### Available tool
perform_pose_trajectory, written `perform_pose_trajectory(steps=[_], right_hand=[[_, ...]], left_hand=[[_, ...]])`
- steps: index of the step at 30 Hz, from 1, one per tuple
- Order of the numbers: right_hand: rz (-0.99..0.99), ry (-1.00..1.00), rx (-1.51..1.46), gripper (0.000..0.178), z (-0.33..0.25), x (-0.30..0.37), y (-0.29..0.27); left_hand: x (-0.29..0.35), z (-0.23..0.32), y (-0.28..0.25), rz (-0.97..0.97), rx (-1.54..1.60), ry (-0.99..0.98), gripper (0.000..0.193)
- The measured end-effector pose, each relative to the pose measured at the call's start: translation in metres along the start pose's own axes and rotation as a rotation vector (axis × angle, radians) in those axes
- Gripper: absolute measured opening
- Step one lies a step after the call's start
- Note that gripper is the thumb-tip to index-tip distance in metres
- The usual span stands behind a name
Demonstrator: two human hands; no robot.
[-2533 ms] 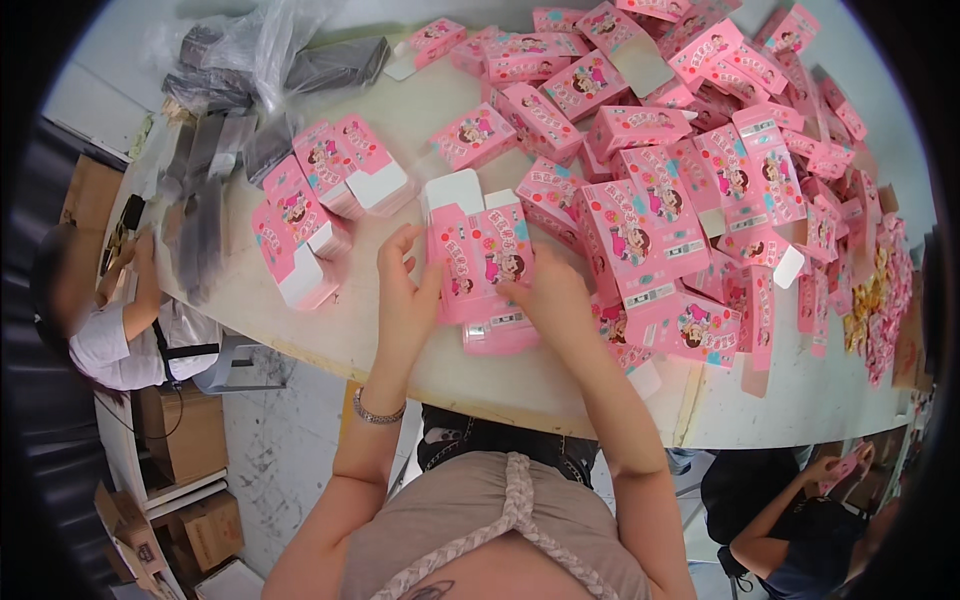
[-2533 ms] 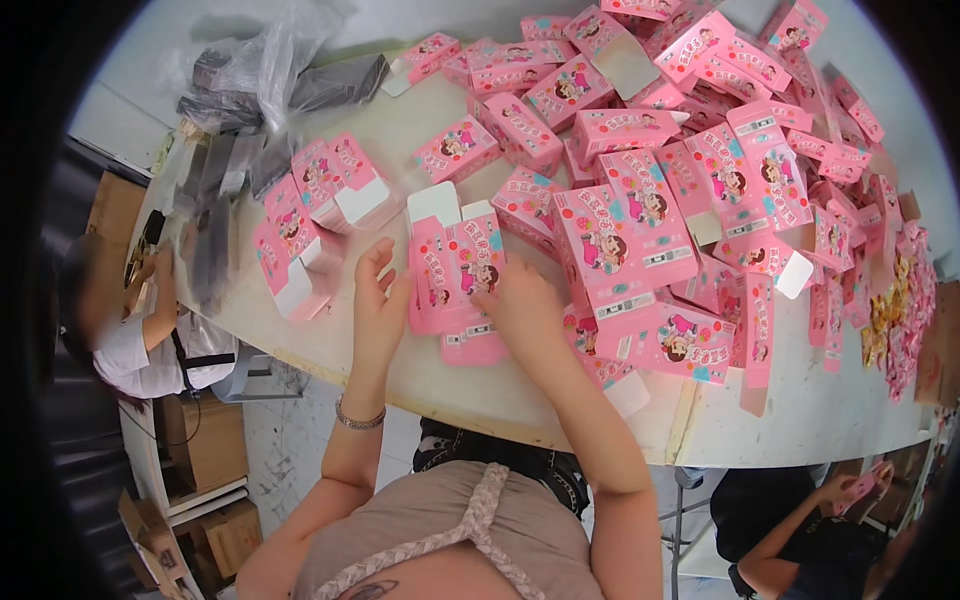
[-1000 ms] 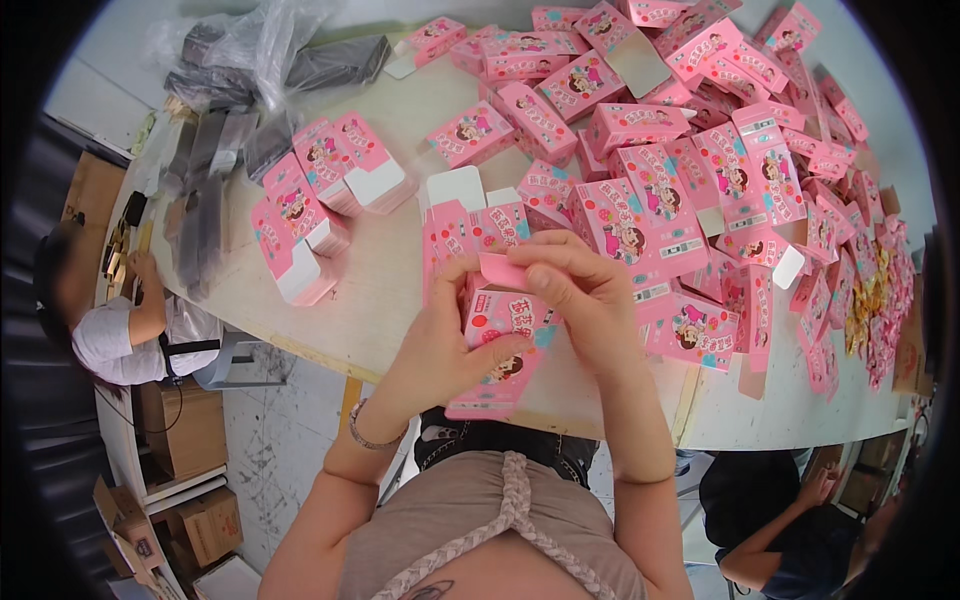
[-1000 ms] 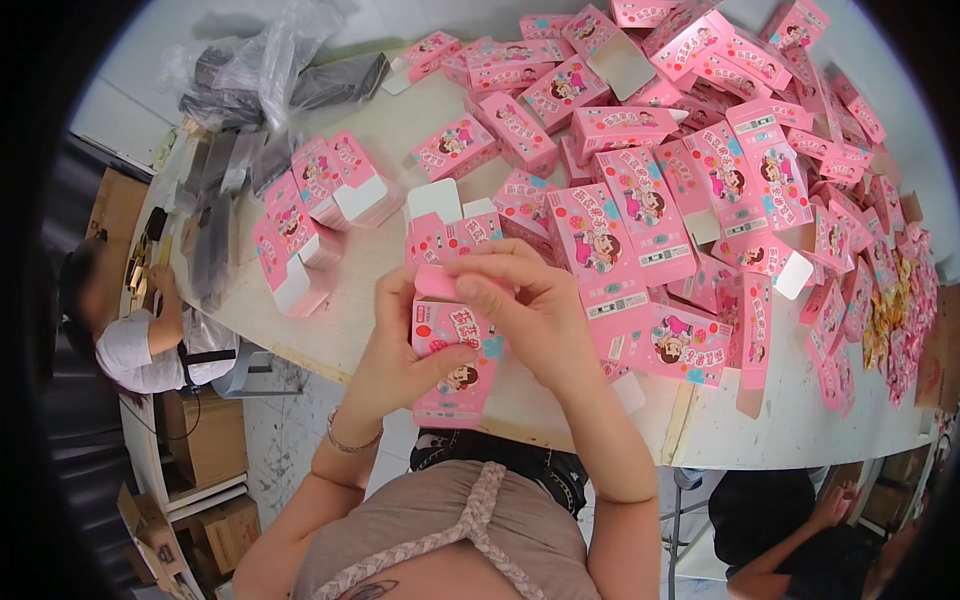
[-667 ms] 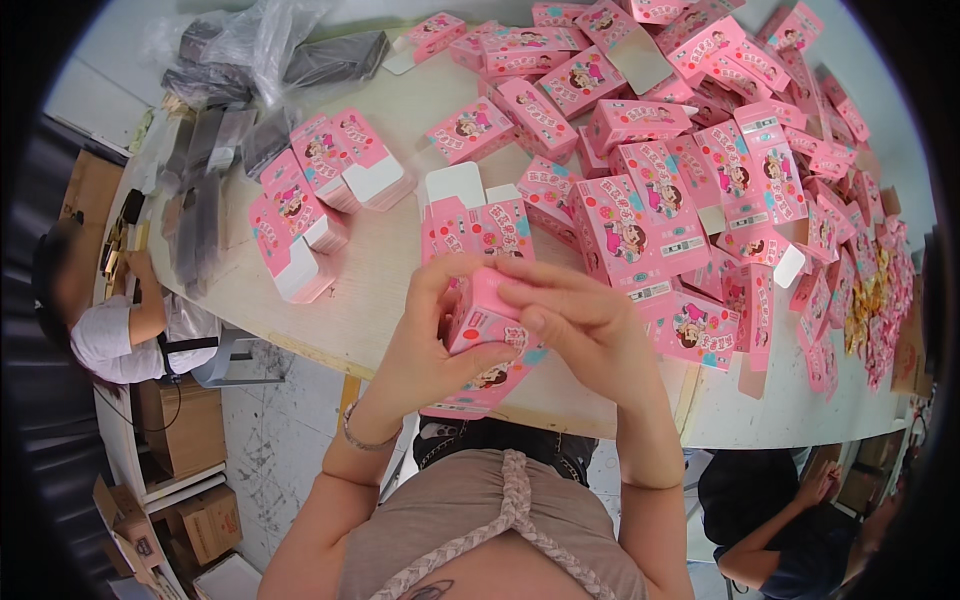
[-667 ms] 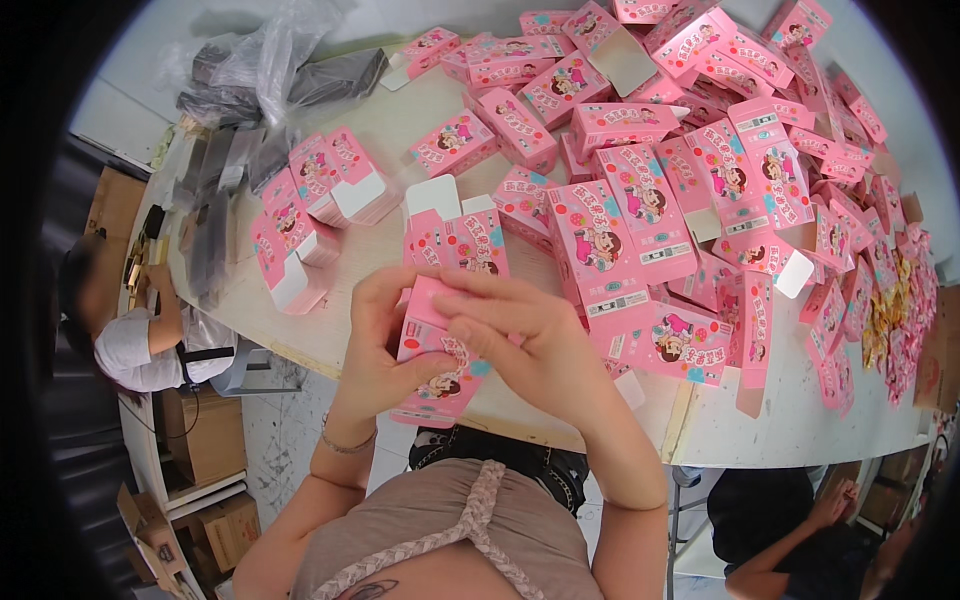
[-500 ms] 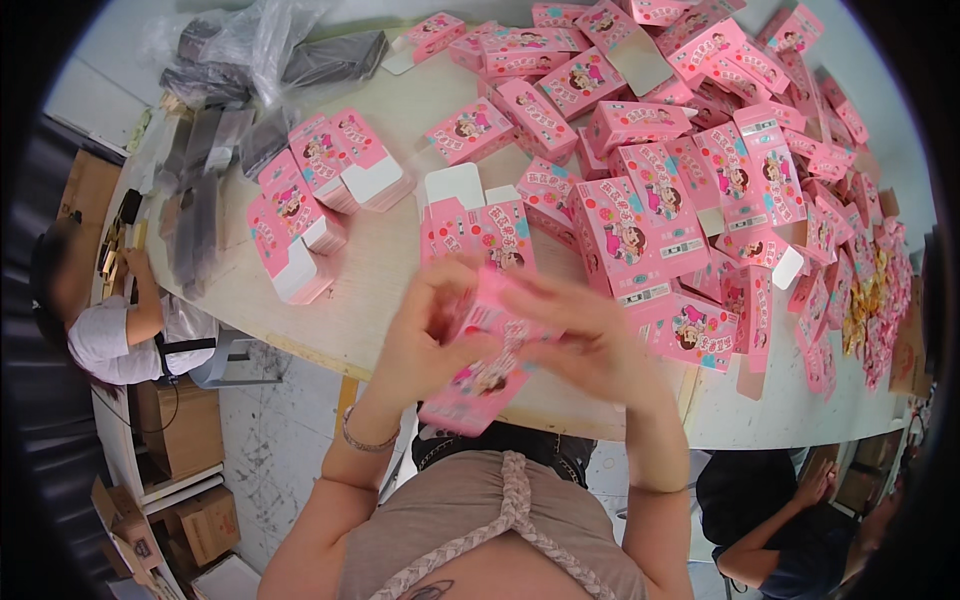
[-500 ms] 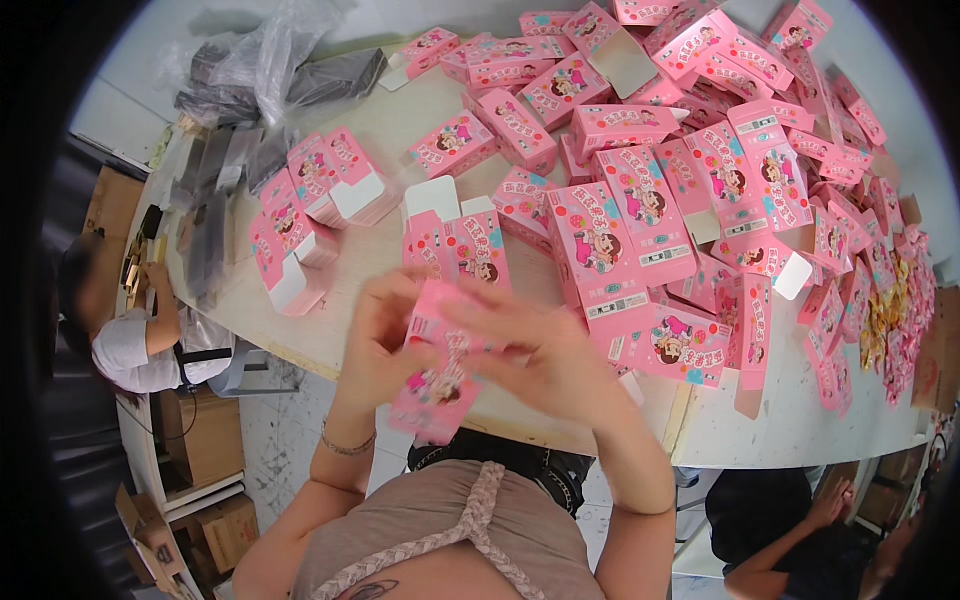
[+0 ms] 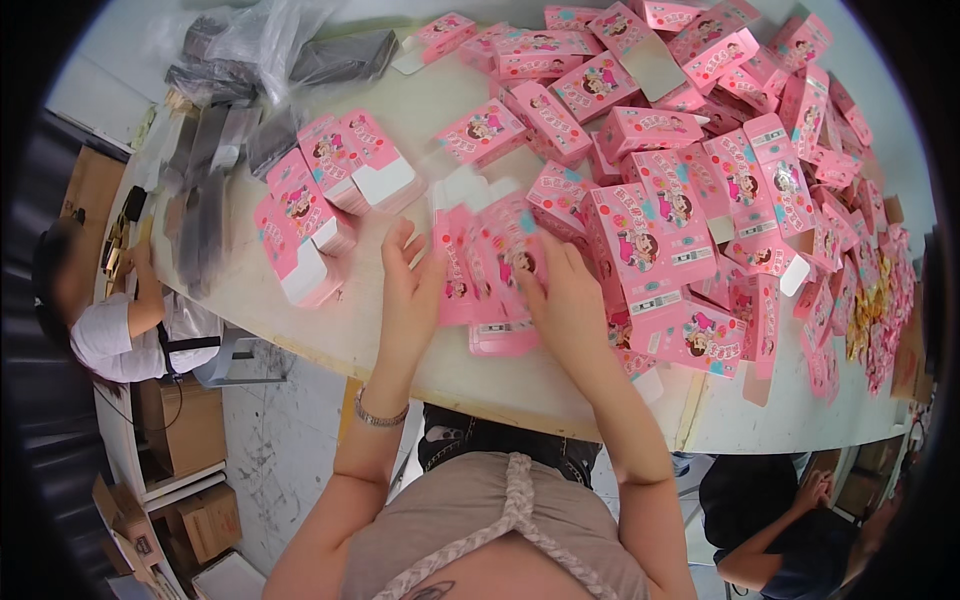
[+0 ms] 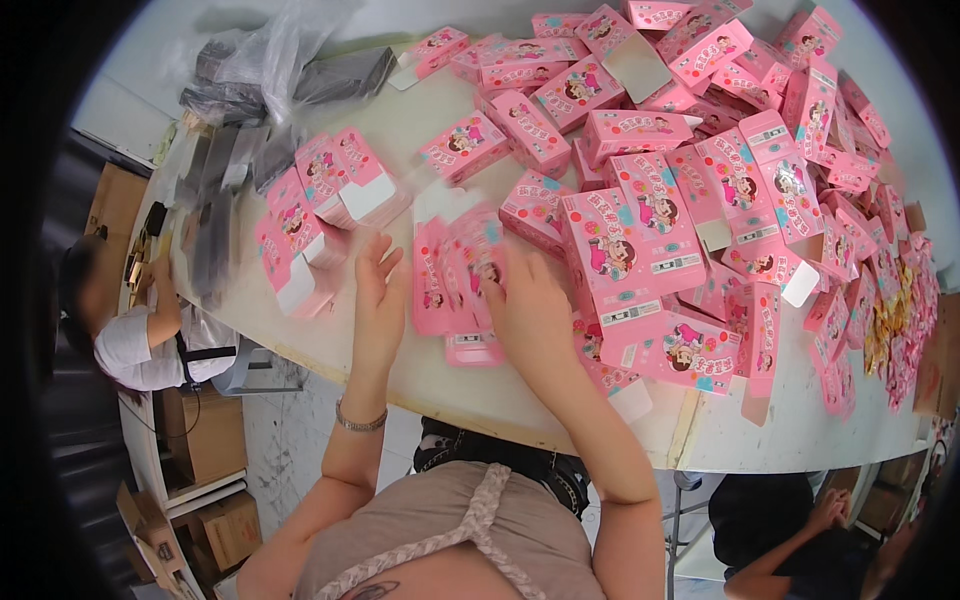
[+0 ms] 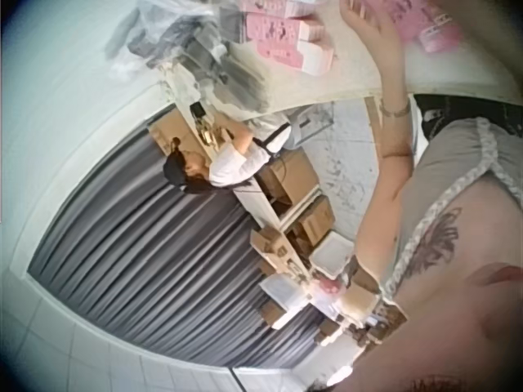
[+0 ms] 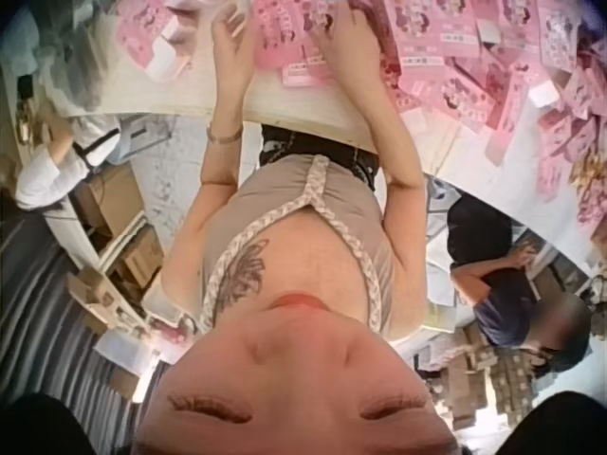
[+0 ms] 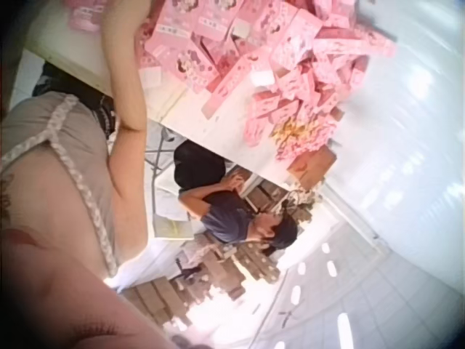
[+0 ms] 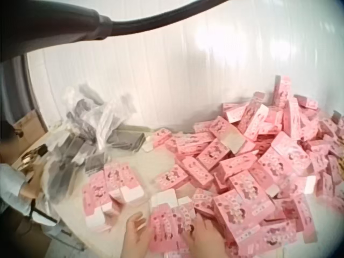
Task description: The person folds pink cardboard boxes on a table. They repeatedly pick up flat pieces, fold the sides, and tuck flaps to form small rectangular boxes, placing finished units on the table.
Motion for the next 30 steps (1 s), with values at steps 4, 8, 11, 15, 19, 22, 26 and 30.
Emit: perform_pose_trajectory(steps=[4, 8, 11, 15, 19, 22, 26, 30], right_hand=[[-0.203, -0.331, -0.261, 0.047, -0.048, 0.022, -0.022], [-0.321, -0.134, -0.347, 0.058, -0.049, 0.02, -0.036], [-0.26, -0.101, -0.329, 0.074, -0.053, 0.018, -0.036], [0.019, 0.001, -0.656, 0.08, -0.035, 0.011, -0.05], [0.172, -0.204, -0.521, 0.058, -0.028, 0.019, -0.057], [0.02, -0.004, -0.643, 0.041, 0.002, 0.024, -0.034], [0.279, -0.169, -0.79, 0.029, -0.021, 0.013, -0.064], [0.005, -0.006, -1.09, 0.021, -0.028, 0.008, -0.053]], left_hand=[[-0.002, 0.002, 0.031, -0.192, 0.613, -0.403, 0.044], [0.004, 0.02, 0.051, -0.312, 0.566, -0.294, 0.049], [0.023, 0.033, 0.071, -0.466, 0.45, -0.229, 0.053], [0.029, 0.081, 0.069, -0.512, 0.163, 0.204, 0.065], [0.059, 0.089, 0.068, -0.486, -0.006, 0.282, 0.073], [0.064, 0.083, 0.069, -0.616, -0.046, 0.098, 0.065], [0.068, 0.085, 0.068, -0.646, -0.087, 0.16, 0.055], [0.063, 0.08, 0.061, -0.621, -0.02, 0.006, 0.056]])
Point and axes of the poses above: each hand's wrist, its own x-axis away from the middle knuckle, its own y-axis out of the palm, z = x × y, the point moved 10 cm from there along -x, towards the middle knuckle, and after that the axes turned 2 degrees about z, right-handed, at the moved point
